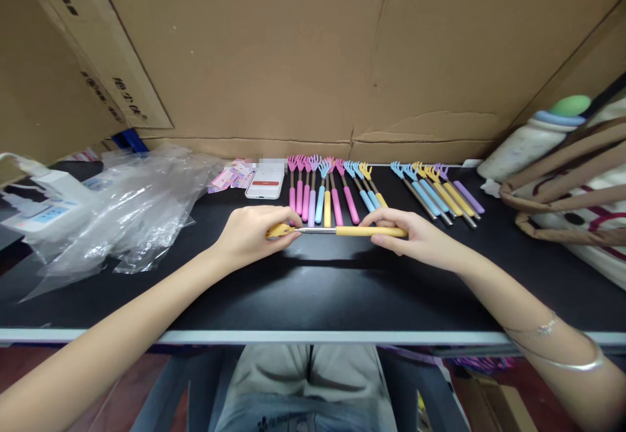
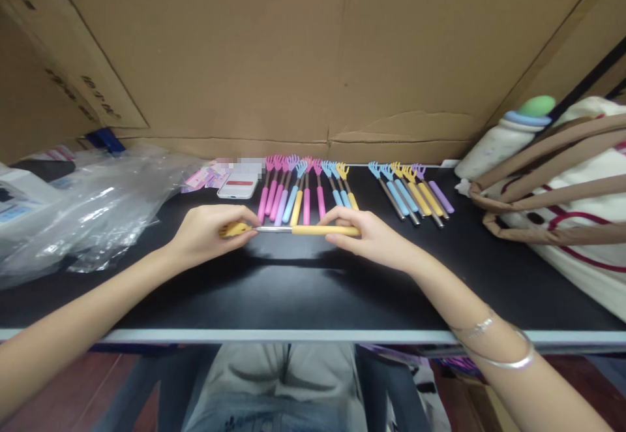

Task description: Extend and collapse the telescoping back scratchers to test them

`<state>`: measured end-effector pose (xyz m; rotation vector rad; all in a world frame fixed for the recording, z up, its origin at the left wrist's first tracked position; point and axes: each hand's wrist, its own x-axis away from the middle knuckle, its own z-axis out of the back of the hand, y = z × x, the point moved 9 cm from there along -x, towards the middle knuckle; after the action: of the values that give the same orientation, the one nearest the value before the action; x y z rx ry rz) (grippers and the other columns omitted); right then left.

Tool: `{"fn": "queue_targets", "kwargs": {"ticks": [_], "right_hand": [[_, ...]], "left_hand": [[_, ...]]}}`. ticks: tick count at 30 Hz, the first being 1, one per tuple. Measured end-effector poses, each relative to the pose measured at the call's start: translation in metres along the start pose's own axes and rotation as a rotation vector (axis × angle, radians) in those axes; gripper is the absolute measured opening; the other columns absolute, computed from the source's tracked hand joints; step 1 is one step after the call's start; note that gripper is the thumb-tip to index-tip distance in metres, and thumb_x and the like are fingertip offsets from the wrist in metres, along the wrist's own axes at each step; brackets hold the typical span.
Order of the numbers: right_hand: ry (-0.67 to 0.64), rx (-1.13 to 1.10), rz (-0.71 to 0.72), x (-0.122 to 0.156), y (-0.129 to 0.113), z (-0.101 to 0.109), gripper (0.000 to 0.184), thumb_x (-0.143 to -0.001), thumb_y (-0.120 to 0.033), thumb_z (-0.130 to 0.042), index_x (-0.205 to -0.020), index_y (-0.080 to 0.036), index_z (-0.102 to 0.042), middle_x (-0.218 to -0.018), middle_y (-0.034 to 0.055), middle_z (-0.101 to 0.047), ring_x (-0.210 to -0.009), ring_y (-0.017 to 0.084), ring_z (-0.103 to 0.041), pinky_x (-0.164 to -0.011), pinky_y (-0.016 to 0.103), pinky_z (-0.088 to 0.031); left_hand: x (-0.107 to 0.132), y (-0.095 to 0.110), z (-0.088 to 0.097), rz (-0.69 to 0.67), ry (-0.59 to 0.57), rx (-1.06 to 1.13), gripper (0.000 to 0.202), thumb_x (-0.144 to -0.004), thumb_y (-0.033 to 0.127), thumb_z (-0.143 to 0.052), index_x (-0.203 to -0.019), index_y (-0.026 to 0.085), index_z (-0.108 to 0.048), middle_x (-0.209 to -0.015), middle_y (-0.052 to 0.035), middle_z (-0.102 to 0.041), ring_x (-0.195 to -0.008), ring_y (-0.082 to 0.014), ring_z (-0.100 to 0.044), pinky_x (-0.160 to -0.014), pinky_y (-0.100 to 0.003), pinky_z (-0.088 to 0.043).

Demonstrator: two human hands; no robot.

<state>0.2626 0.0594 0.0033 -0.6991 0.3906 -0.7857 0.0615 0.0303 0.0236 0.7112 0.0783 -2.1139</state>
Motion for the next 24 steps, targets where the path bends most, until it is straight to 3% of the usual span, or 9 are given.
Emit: {"fn": "queue_targets", "kwargs": {"ticks": [24], "right_hand": [[-0.001, 0.050, 0.013, -0.0002, -0.0022, -0.0002, 0.031, -0.086, -0.043, -0.052, -0.105, -0.018, -0.057, -0.066, -0.0028, -0.052, -0.054, 0.010, -0.046, -0.055, 0.024, -0.034]], "left_hand": [[-0.0002, -0.0013, -0.0051, 0.014, -0.056, 0.006, 0.016, -0.085, 0.035, -0.052, -0.092, 0.027, -0.064, -0.091, 0.0069, -0.071, -0.081, -0.0095, -0.065, -0.066, -0.017, -0.042]]}}
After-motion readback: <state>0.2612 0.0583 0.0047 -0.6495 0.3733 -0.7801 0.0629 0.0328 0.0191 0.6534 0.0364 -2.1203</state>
